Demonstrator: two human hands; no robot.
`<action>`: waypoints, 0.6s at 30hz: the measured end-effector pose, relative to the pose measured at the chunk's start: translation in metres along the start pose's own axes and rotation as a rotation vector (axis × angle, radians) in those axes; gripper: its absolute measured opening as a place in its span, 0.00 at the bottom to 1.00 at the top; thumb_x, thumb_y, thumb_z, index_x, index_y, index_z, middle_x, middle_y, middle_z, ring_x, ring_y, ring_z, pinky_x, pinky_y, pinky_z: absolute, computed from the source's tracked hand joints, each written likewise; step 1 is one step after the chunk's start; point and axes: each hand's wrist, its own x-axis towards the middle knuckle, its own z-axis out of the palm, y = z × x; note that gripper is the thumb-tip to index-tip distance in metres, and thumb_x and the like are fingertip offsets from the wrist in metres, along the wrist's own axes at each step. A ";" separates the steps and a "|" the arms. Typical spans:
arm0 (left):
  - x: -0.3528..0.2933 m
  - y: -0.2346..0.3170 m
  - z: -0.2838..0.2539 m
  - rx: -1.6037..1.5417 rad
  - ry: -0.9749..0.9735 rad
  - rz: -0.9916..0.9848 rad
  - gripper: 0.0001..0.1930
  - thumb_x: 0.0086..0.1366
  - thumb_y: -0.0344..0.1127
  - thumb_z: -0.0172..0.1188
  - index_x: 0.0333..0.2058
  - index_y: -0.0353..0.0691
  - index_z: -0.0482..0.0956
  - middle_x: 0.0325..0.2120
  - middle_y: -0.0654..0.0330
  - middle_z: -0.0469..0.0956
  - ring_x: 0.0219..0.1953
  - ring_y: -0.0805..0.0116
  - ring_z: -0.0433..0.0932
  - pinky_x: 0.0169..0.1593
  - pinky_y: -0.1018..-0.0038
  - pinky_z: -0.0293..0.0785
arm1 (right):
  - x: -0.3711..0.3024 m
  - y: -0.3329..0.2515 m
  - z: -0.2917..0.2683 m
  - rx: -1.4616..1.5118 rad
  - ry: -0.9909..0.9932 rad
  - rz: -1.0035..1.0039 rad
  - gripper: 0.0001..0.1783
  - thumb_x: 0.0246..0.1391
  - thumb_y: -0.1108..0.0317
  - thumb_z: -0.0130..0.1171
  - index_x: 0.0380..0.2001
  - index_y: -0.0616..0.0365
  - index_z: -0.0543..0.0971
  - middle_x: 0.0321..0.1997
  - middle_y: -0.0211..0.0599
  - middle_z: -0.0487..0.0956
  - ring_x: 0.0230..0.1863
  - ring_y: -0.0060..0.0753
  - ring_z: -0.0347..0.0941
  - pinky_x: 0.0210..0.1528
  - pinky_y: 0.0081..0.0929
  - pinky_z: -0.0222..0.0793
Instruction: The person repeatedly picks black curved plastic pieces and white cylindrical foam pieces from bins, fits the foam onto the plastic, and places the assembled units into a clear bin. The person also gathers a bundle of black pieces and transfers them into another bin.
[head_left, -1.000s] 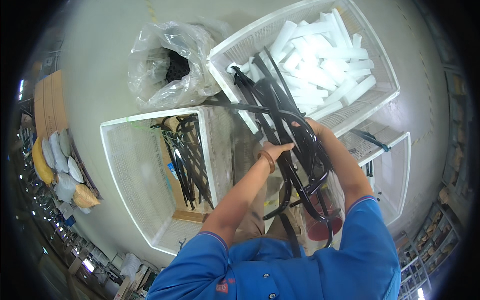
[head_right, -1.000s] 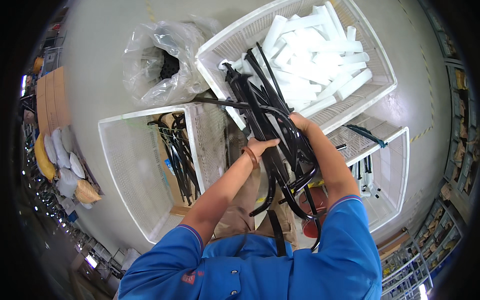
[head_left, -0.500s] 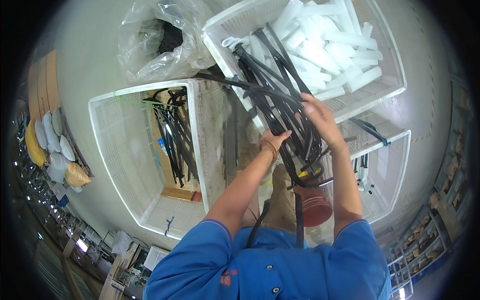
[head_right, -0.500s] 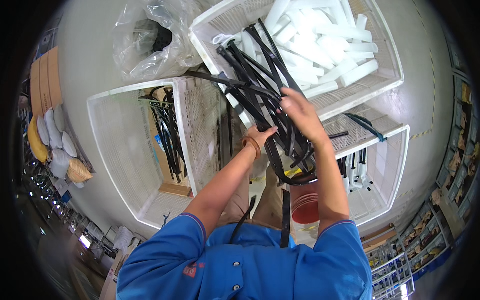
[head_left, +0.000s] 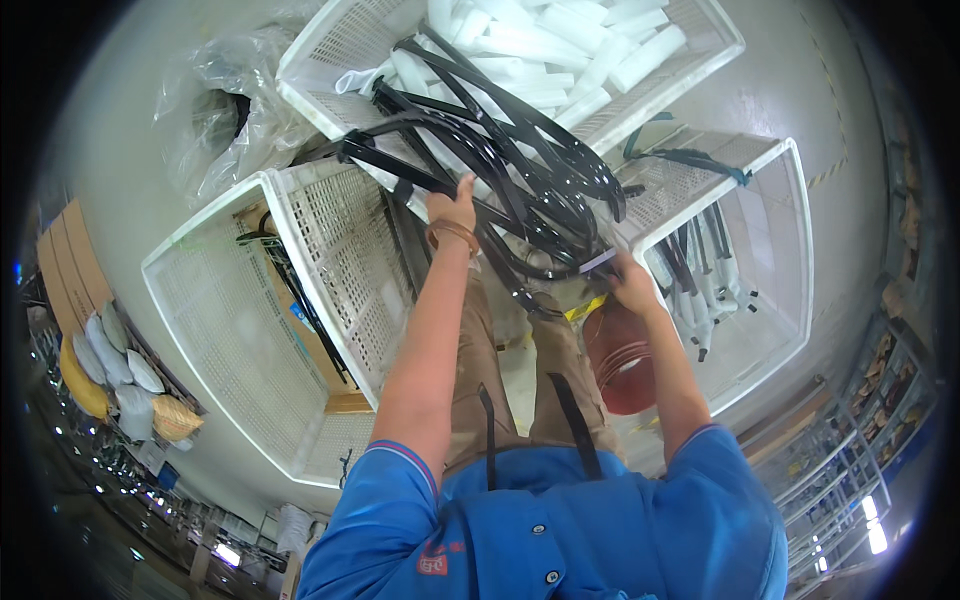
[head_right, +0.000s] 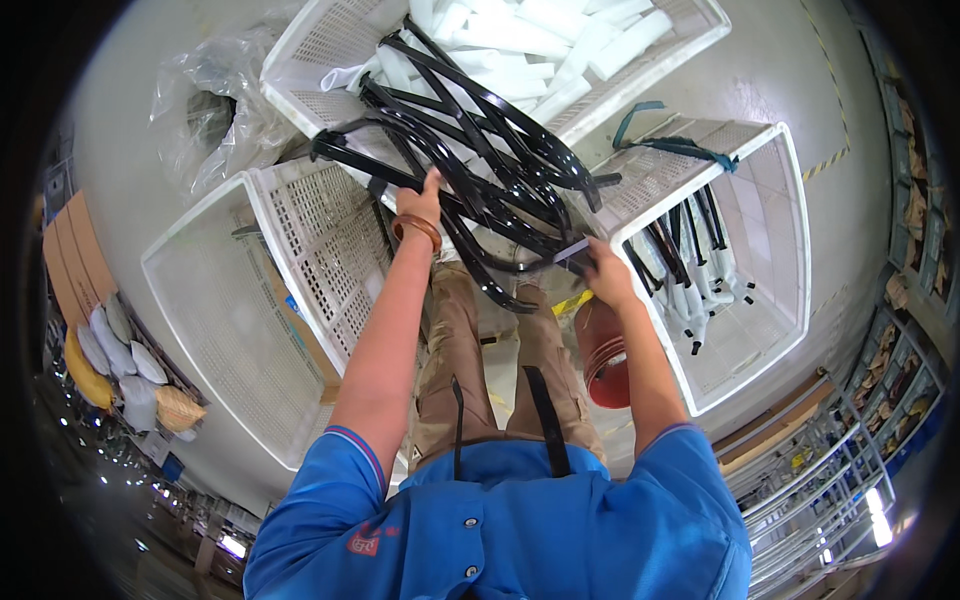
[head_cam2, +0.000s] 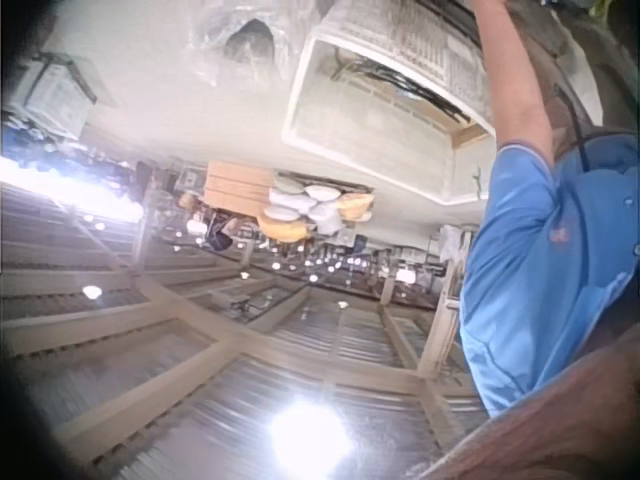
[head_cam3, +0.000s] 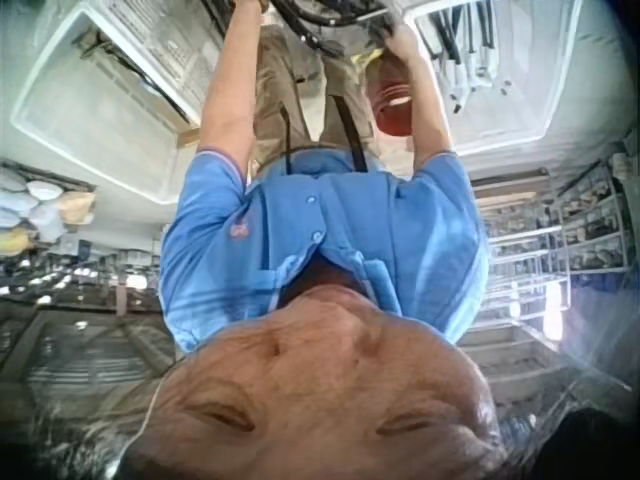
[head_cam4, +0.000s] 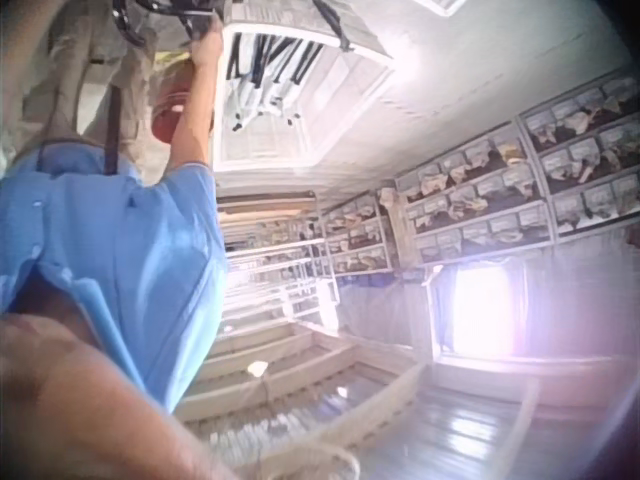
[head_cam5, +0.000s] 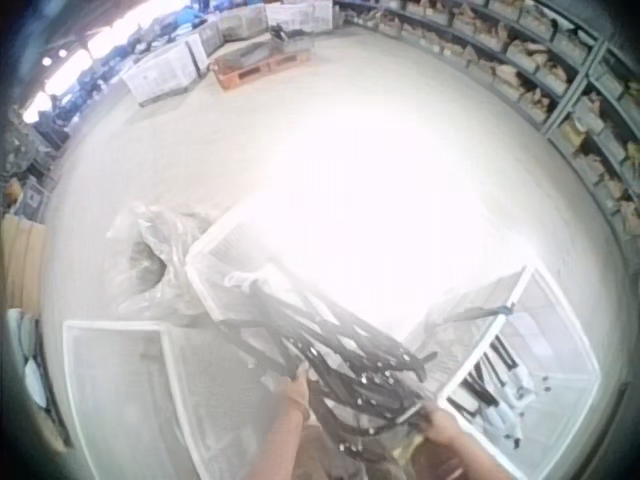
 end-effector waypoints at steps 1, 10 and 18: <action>0.008 0.001 0.003 0.015 0.054 -0.004 0.39 0.59 0.59 0.64 0.53 0.25 0.70 0.46 0.38 0.78 0.51 0.40 0.76 0.54 0.57 0.69 | 0.016 0.007 0.019 -0.057 0.008 -0.162 0.36 0.45 0.72 0.61 0.61 0.60 0.66 0.53 0.56 0.76 0.57 0.55 0.72 0.58 0.38 0.69; 0.077 -0.005 -0.045 -0.542 -0.253 -0.212 0.20 0.72 0.42 0.51 0.46 0.25 0.67 0.33 0.44 0.83 0.28 0.56 0.84 0.32 0.64 0.84 | 0.104 0.037 0.087 0.761 -0.094 -0.051 0.36 0.39 0.86 0.49 0.58 0.60 0.71 0.51 0.43 0.77 0.53 0.39 0.72 0.59 0.28 0.63; 0.072 0.075 -0.059 -0.493 0.332 0.513 0.23 0.68 0.39 0.55 0.48 0.26 0.58 0.28 0.45 0.74 0.13 0.59 0.75 0.19 0.67 0.74 | 0.037 -0.007 0.130 1.033 0.057 0.160 0.43 0.43 0.86 0.49 0.67 0.55 0.61 0.55 0.40 0.73 0.51 0.33 0.73 0.46 0.23 0.70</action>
